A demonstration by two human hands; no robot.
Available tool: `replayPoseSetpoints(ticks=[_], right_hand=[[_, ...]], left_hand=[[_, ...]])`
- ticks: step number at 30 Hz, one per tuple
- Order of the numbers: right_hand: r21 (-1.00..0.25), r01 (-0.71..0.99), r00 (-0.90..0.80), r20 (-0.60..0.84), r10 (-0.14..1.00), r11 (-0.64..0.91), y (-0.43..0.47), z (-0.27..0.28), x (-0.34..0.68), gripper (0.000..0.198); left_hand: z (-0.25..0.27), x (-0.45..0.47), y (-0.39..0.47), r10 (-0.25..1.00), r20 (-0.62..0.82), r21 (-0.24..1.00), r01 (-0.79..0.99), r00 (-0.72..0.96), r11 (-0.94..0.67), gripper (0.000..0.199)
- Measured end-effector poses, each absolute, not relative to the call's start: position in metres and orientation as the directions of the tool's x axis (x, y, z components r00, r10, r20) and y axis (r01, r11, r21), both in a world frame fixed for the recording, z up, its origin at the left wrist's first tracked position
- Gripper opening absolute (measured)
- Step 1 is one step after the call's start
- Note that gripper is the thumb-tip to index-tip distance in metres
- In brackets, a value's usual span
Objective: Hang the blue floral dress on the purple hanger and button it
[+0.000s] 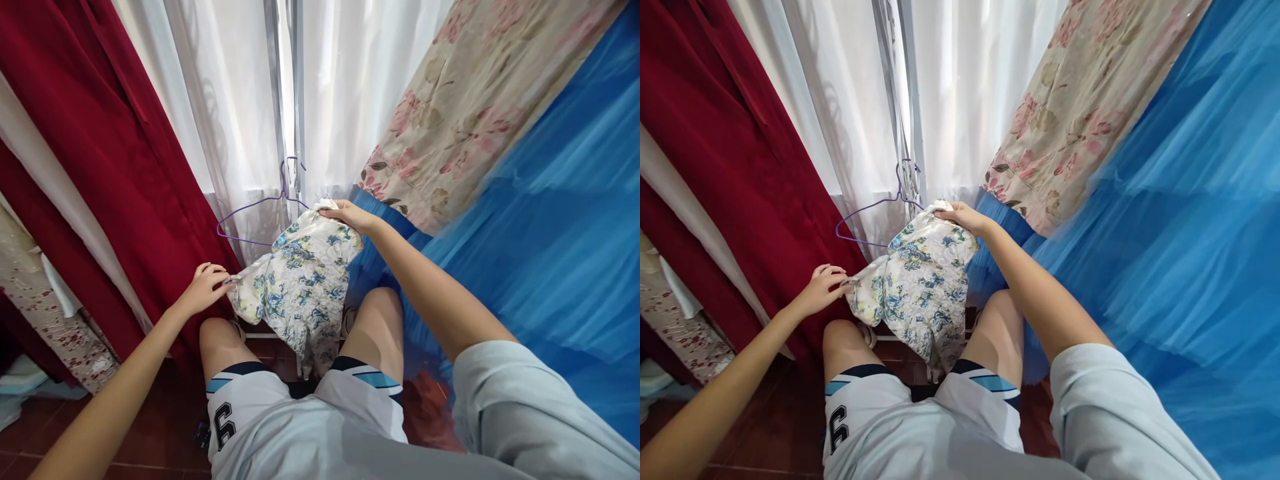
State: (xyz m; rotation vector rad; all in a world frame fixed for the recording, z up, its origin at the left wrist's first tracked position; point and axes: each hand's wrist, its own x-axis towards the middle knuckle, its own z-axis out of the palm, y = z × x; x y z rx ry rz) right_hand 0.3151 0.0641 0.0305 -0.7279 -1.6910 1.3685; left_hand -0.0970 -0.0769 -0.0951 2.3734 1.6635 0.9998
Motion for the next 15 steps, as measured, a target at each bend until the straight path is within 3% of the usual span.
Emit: replayPoseSetpoints(ticks=[3, 7, 10, 13, 15], right_hand=[[-0.965, -0.039, -0.534, 0.24, 0.811, 0.259, 0.065, 0.039, 0.319, 0.03], [-0.971, -0.028, -0.501, 0.221, 0.837, 0.239, 0.063, 0.043, 0.317, 0.024], [-0.988, -0.037, -0.512, 0.15, 0.846, 0.153, 0.061, 0.04, 0.317, 0.027], [-0.999, -0.045, -0.594, 0.051, 0.803, 0.029, 0.058, 0.036, 0.315, 0.029], [-0.995, -0.09, -0.586, 0.079, 0.807, 0.032, 0.055, 0.032, 0.314, 0.027]], left_hand=[[-0.083, -0.122, -0.042, 0.915, 0.39, 0.401, 0.876, 0.103, -0.269, 0.016], [-0.033, -0.129, 0.005, 0.878, 0.474, 0.438, 0.883, -0.069, -0.167, 0.025], [0.01, -0.109, 0.031, 0.841, 0.523, 0.568, 0.793, -0.14, -0.221, 0.021], [0.037, -0.077, 0.048, 0.825, 0.537, 0.733, 0.582, -0.176, -0.353, 0.021], [0.044, -0.058, 0.053, 0.833, 0.521, 0.783, 0.493, -0.187, -0.379, 0.025]])
